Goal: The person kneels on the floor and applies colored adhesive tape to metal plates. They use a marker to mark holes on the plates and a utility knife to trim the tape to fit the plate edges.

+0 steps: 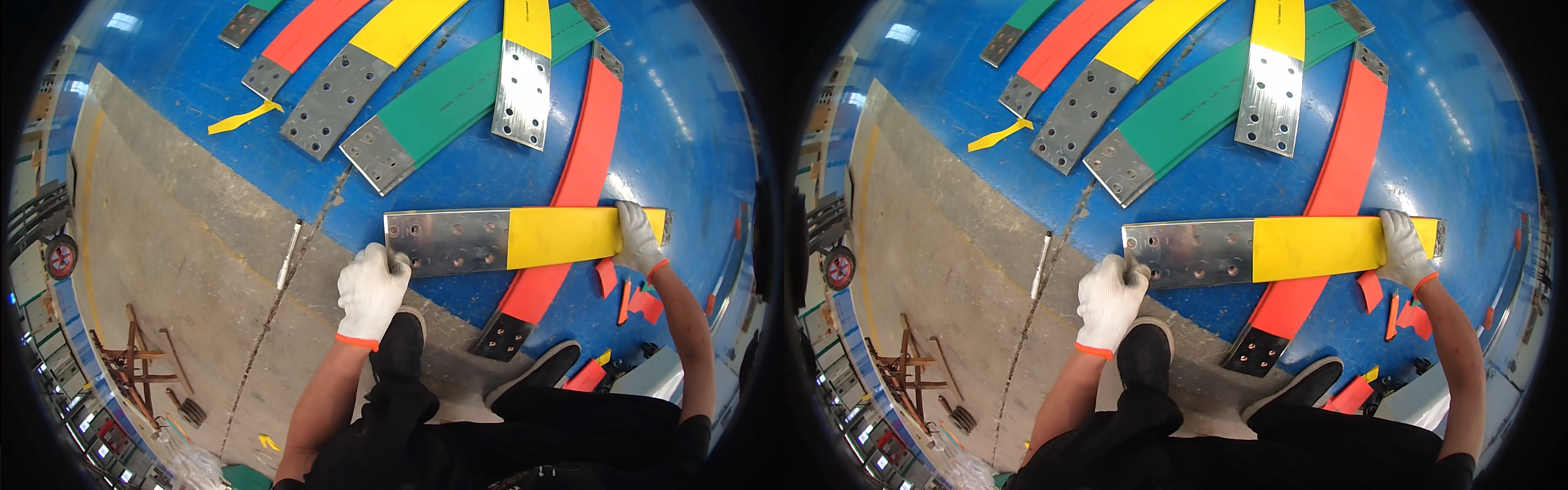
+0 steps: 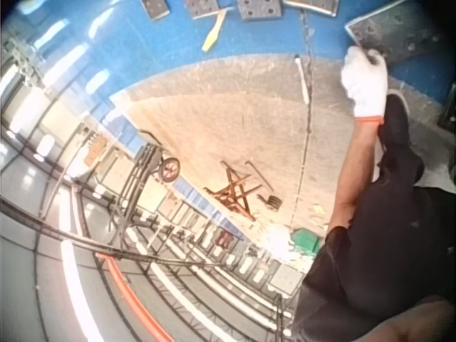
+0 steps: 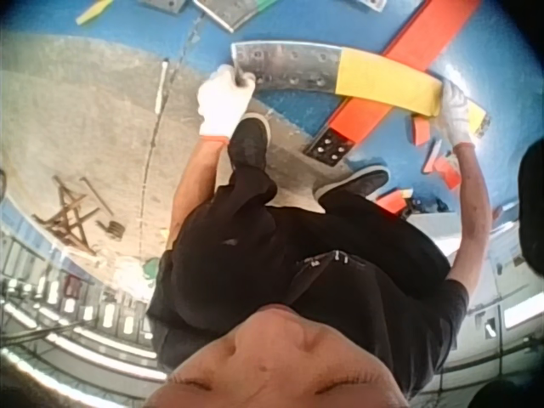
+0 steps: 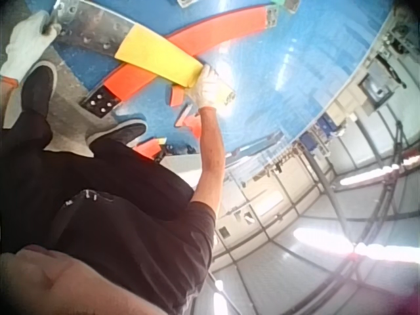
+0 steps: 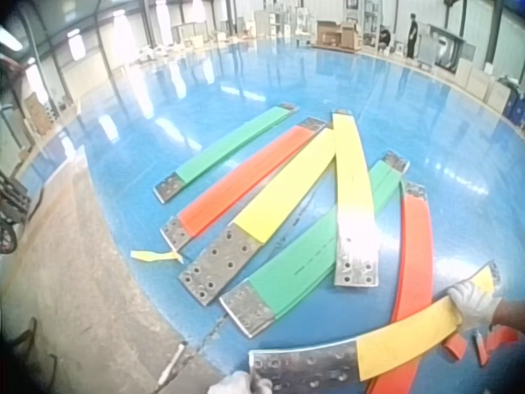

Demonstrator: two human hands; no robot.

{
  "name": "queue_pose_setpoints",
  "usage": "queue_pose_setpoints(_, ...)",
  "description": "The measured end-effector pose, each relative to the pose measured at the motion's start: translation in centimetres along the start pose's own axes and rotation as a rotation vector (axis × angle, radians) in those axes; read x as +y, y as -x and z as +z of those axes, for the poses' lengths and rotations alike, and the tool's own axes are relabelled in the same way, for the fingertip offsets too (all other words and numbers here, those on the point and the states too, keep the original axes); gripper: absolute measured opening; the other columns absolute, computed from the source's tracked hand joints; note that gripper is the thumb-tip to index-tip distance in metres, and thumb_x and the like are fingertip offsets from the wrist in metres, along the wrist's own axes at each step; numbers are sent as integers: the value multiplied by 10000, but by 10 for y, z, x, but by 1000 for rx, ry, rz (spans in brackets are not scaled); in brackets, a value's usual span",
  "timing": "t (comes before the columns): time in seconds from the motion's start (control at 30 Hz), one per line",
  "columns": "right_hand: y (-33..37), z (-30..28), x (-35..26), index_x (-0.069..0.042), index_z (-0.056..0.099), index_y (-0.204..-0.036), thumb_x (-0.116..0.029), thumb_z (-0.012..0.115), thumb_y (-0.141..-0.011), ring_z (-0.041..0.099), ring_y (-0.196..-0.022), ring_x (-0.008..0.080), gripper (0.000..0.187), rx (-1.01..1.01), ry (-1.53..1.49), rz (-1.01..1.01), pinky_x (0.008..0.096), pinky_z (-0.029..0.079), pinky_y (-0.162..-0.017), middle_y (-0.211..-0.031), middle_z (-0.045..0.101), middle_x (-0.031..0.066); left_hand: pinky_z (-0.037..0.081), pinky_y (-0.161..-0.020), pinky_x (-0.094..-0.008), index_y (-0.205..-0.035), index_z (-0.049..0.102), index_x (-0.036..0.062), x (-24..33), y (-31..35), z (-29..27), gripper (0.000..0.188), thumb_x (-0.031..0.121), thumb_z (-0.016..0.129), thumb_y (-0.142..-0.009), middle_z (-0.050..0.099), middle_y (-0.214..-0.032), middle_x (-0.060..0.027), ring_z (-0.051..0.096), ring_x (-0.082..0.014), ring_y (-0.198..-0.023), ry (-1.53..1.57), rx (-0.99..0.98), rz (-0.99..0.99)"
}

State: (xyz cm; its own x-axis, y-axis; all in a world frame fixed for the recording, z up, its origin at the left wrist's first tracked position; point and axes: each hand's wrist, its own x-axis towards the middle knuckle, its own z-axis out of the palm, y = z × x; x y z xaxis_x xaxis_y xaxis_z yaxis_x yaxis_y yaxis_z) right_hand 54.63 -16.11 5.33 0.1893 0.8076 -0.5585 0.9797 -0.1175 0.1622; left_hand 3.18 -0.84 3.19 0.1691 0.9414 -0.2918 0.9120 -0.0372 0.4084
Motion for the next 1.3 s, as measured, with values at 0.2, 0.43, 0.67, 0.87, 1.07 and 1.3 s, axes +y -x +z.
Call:
queue_pose_setpoints(0.2, 3, 1, 2, -2, 376, -1494, -157, 893, -580, 441, -1416, 431, 1062, 34, -36, -9, 474, 406, -1228, -1454, 484, 228, 600, -905, -499, -1439, 514, 48, -26, 3, -17, 839, 295, 925, -751, 625, -1335, -250, 692, -439, -1110, 154, -107, 239)
queue_pose_setpoints(0.43, 3, 0, -2, -5, 377, -1500, -170, 896, -582, 467, -1401, 438, 1068, 75, -36, -23, 480, 416, -1224, -1443, 500, 232, 429, -1172, -494, -1598, 327, 17, -28, -48, -35, 1207, 270, 987, -620, 455, -1550, -235, 502, -407, -1400, -98, -230, 750)
queue_pose_setpoints(0.67, 5, -3, -3, -11, 367, -1516, -184, 904, -601, 441, -1440, 421, 1076, 30, -9, 6, 468, 408, -1243, -1474, 484, 222, 443, -1128, -505, -1570, 333, 7, -37, -57, -25, 1183, 257, 977, -610, 509, -1458, -226, 548, -417, -1292, -4, -184, 827)
queue_pose_setpoints(0.87, 3, -3, -5, -31, 375, -1522, -180, 919, -601, 426, -1462, 408, 1080, 12, -40, 14, 464, 412, -1246, -1497, 476, 207, 463, -1110, -503, -1566, 357, 21, -39, -58, -22, 1157, 270, 970, -617, 512, -1456, -236, 562, -434, -1276, 9, -199, 809)
queue_pose_setpoints(1.07, 6, -7, -1, -42, 399, -1511, -177, 928, -590, 436, -1457, 415, 1071, 25, -63, 10, 463, 423, -1238, -1495, 487, 205, 484, -1092, -508, -1572, 379, 60, -38, -59, -21, 1124, 276, 950, -628, 515, -1443, -233, 560, -445, -1280, 18, -217, 790)
queue_pose_setpoints(1.3, 5, -10, -6, -41, 406, -1495, -169, 931, -572, 465, -1426, 415, 1069, 51, -42, -14, 460, 436, -1217, -1463, 507, 203, 557, -991, -490, -1572, 380, 74, -37, -58, -19, 1151, 243, 962, -593, 499, -1446, -214, 625, -408, -1163, 10, -188, 800)
